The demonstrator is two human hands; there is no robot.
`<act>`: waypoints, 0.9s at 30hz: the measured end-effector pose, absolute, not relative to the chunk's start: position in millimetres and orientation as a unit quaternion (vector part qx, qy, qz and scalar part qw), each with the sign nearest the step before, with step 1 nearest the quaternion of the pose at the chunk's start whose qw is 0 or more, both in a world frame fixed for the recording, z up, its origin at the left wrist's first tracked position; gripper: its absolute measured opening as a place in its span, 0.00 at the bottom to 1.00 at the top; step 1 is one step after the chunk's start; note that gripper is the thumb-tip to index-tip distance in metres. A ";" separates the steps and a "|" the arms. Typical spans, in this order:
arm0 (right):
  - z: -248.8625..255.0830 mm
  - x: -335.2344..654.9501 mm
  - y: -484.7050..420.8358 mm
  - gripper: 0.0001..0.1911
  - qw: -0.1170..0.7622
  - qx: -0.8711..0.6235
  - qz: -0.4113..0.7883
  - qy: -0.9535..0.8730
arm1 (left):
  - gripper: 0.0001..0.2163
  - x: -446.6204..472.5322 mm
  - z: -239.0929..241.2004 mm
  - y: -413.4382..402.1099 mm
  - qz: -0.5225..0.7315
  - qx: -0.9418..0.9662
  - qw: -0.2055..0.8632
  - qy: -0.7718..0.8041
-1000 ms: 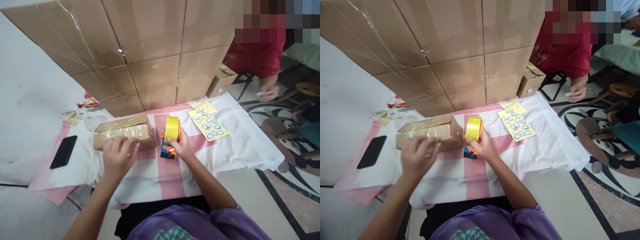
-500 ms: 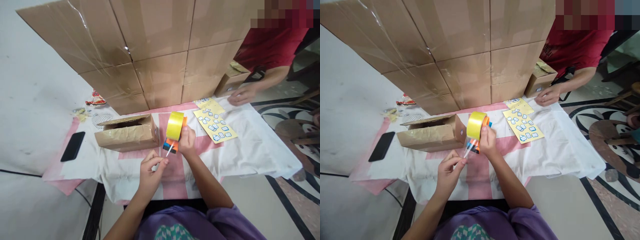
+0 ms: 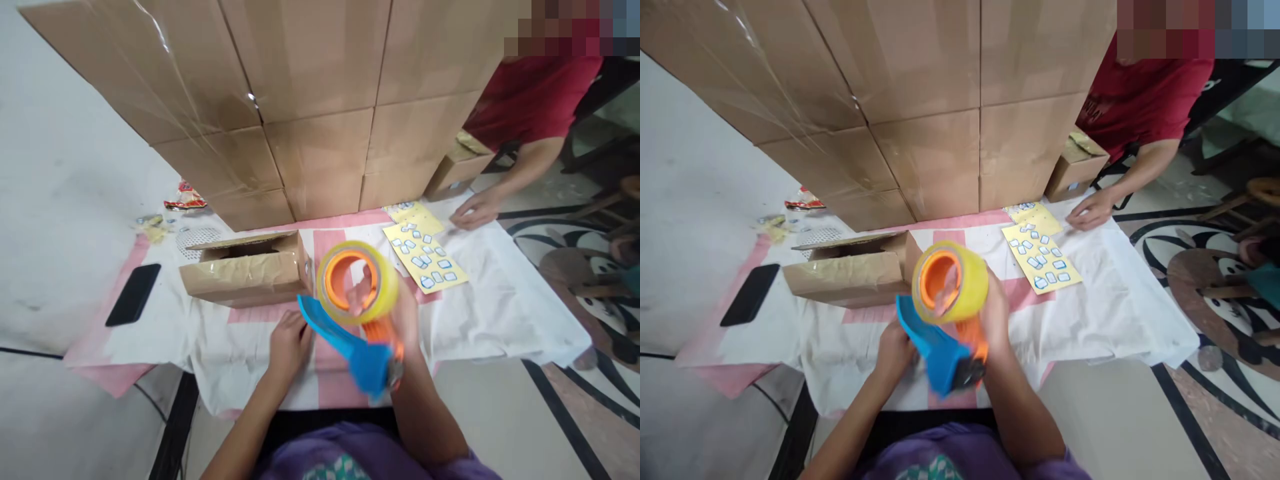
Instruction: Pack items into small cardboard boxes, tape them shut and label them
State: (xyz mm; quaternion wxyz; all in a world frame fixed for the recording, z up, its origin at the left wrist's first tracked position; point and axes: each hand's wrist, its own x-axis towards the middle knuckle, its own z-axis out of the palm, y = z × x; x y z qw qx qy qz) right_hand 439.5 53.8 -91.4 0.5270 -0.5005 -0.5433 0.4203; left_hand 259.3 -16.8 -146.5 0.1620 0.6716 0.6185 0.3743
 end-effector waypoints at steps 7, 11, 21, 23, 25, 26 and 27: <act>-96.3 437.7 82.1 0.28 0.576 -0.460 0.465 -0.491 | 0.11 230.5 -108.8 -14.0 0.499 0.564 0.148 0.641; -124.1 433.6 111.1 0.27 0.488 -0.462 0.543 -0.503 | 0.13 214.2 -102.7 -11.1 0.544 0.436 0.245 0.673; -71.9 453.3 82.7 0.32 0.437 -0.538 0.178 -0.699 | 0.12 206.7 -87.4 -19.9 0.528 0.466 0.247 0.666; -43.6 431.0 69.3 0.21 0.384 -0.396 0.211 -0.807 | 0.10 212.9 -83.1 -23.7 0.505 0.518 0.221 0.654; -24.2 406.3 60.0 0.07 0.314 -0.285 0.220 -0.878 | 0.09 217.5 -81.1 -27.4 0.491 0.557 0.207 0.637; -18.2 396.3 57.4 0.04 0.289 -0.255 0.204 -0.900 | 0.09 218.2 -81.2 -29.3 0.487 0.563 0.214 0.632; -14.0 389.1 56.3 0.06 0.277 -0.240 0.180 -0.913 | 0.10 217.4 -81.9 -31.0 0.479 0.564 0.230 0.633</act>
